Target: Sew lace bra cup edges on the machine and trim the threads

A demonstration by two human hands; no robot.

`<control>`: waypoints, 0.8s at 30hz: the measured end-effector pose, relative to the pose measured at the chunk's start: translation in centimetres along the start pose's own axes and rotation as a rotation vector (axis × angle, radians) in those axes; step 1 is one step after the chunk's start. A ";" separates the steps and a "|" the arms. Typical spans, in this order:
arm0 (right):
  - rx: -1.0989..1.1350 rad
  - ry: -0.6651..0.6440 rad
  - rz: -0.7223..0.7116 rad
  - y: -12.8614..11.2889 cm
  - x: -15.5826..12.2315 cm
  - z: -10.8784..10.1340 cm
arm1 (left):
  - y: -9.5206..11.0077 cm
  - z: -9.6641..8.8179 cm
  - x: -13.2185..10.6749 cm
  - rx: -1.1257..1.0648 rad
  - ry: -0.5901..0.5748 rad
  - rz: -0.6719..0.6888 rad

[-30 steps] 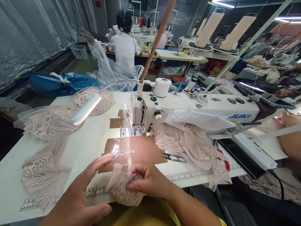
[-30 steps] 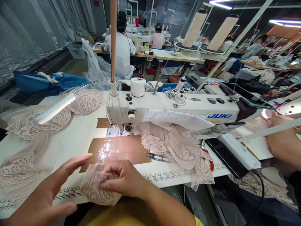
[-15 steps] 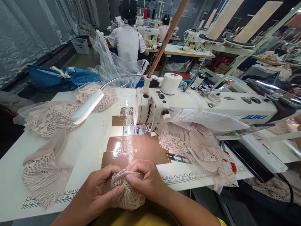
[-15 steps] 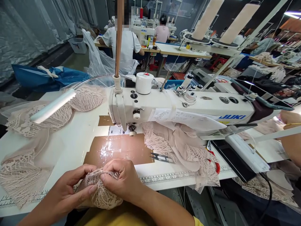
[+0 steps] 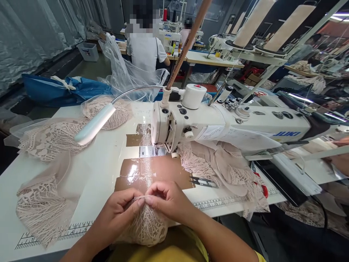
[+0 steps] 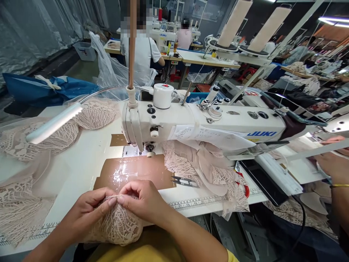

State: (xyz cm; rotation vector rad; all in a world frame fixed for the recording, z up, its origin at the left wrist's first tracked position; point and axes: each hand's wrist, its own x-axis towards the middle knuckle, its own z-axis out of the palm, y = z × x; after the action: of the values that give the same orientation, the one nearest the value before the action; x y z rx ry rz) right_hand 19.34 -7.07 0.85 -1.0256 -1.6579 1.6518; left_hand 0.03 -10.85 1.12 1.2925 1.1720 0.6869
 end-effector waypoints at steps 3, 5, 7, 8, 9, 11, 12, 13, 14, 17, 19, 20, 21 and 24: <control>0.013 -0.021 0.021 -0.4 -0.1 0.0 | 0.2 0.1 0.0 -0.098 -0.033 -0.006; 0.046 -0.027 0.038 -0.6 -0.4 -0.1 | 0.4 -0.1 0.0 -0.181 -0.100 -0.010; 0.070 -0.030 0.047 -0.8 -0.7 -0.2 | 0.6 -0.2 0.0 -0.213 -0.146 -0.001; 0.081 -0.034 0.045 -0.9 -0.8 -0.3 | 0.7 -0.3 0.0 -0.208 -0.148 0.014; 0.096 -0.038 0.040 -1.0 -0.8 -0.4 | 0.7 -0.3 0.1 -0.197 -0.139 0.035; 0.133 -0.046 0.029 -1.0 -0.8 -0.5 | 0.5 0.0 0.4 -0.216 -0.112 0.060; 0.157 -0.049 0.028 -1.0 -0.7 -0.5 | 0.4 0.3 0.5 -0.266 -0.105 0.047; 0.183 -0.051 0.032 -0.9 -0.5 -0.4 | 0.2 0.7 0.7 -0.345 -0.096 0.013; 0.208 -0.053 0.043 -0.9 -0.3 -0.4 | 0.0 1.2 0.9 -0.445 -0.079 -0.037; 0.262 -0.063 0.086 -0.7 0.3 -0.6 | -0.2 2.1 1.4 -0.738 0.016 -0.194; 0.277 -0.055 0.098 -0.6 0.5 -1.2 | 0.2 1.7 1.4 -0.844 0.104 -0.247; 0.283 -0.039 0.101 -0.5 0.5 -1.6 | 0.5 0.9 1.3 -0.864 0.160 -0.254; 0.285 -0.012 0.101 -0.5 0.4 -2.2 | 0.9 -0.1 1.1 -0.856 0.235 -0.250; 0.226 0.096 0.083 -0.3 -0.2 -4.4 | 2.1 -4.2 0.4 -0.622 0.544 -0.181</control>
State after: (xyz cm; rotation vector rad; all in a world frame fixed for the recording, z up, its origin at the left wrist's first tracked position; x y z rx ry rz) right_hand 23.12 -4.82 1.50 -1.0538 -1.3477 1.7684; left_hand -3.27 -8.51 3.58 0.4769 1.3332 1.1960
